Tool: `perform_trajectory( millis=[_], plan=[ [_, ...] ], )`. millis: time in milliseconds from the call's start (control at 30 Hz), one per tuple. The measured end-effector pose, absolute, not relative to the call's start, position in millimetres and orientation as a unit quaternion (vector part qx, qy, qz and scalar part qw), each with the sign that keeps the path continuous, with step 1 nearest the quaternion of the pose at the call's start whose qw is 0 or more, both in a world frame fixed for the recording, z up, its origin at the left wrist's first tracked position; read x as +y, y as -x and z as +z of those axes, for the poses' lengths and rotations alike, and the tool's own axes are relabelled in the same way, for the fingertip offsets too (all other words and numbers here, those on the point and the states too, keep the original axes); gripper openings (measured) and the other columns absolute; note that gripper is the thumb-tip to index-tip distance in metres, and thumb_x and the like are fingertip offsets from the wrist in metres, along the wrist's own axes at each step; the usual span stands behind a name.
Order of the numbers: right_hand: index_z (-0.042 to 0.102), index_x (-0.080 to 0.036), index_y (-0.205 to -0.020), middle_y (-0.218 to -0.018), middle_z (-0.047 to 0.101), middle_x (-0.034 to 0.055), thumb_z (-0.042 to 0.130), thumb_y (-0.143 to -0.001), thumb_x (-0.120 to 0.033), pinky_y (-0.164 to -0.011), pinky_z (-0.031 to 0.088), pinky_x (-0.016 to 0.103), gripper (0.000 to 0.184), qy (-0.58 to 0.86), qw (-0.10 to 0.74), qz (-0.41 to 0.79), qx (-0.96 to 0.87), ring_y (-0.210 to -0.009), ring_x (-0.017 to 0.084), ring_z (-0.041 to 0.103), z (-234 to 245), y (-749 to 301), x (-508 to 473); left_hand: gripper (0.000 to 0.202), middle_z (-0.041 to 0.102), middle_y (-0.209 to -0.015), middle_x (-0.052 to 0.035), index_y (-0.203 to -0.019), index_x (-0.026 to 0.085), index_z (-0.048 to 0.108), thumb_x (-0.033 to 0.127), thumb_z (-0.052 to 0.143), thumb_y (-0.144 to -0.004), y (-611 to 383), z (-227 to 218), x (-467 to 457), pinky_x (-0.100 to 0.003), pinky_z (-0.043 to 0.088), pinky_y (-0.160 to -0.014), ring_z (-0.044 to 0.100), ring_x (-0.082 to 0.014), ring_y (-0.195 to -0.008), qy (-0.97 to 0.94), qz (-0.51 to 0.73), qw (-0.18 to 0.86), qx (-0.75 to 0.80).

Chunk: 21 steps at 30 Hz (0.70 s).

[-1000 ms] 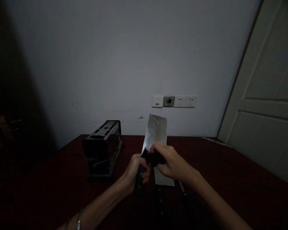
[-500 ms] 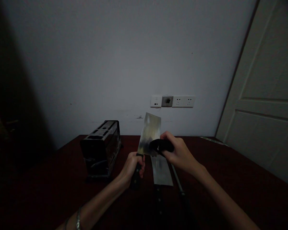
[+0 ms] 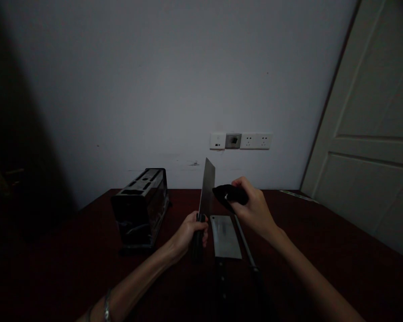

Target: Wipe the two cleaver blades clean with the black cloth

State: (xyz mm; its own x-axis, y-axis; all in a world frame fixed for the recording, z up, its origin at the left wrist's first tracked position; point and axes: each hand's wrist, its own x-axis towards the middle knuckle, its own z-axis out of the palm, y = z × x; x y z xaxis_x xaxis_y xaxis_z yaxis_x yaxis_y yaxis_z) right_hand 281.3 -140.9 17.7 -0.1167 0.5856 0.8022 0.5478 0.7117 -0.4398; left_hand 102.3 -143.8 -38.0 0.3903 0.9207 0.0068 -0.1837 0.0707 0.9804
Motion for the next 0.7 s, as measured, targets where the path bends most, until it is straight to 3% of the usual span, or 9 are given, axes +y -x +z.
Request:
perform_trajectory(
  millis=[167,333,700],
  plan=[
    [0.043,-0.020,-0.078,-0.066,0.051,-0.0018,0.051,-0.066,-0.011,-0.051,0.035,0.022,0.017,0.344,0.546,0.005,-0.764,-0.055,0.011,0.047,16,-282,-141,0.026,0.048,-0.058,0.0051,-0.083,0.017,0.040,0.031,0.058,-0.071,-103,-34,-147,-0.021,0.037,-0.049,0.046,-0.0075,-0.050,-0.581,0.429,0.571,0.389],
    [0.043,-0.021,-0.085,-0.086,0.059,0.0044,0.052,-0.064,-0.005,-0.066,0.043,0.026,0.028,0.263,0.544,0.042,-0.795,-0.078,0.016,0.057,4,-279,-138,0.033,0.046,-0.057,0.0062,-0.078,0.017,0.040,0.039,0.062,-0.068,-108,-31,-150,-0.019,0.032,-0.046,0.043,-0.0063,-0.047,-0.582,0.452,0.529,0.421],
    [0.053,-0.019,-0.095,-0.086,0.056,0.0037,0.054,-0.068,-0.005,-0.068,0.043,0.026,0.031,0.215,0.462,0.069,-0.858,-0.080,0.015,0.055,-16,-267,-126,0.025,0.046,-0.051,0.0076,-0.078,0.017,0.039,0.027,0.059,-0.066,-114,-33,-154,-0.021,0.037,-0.047,0.045,-0.0070,-0.044,-0.555,0.471,0.558,0.398]
  ],
)
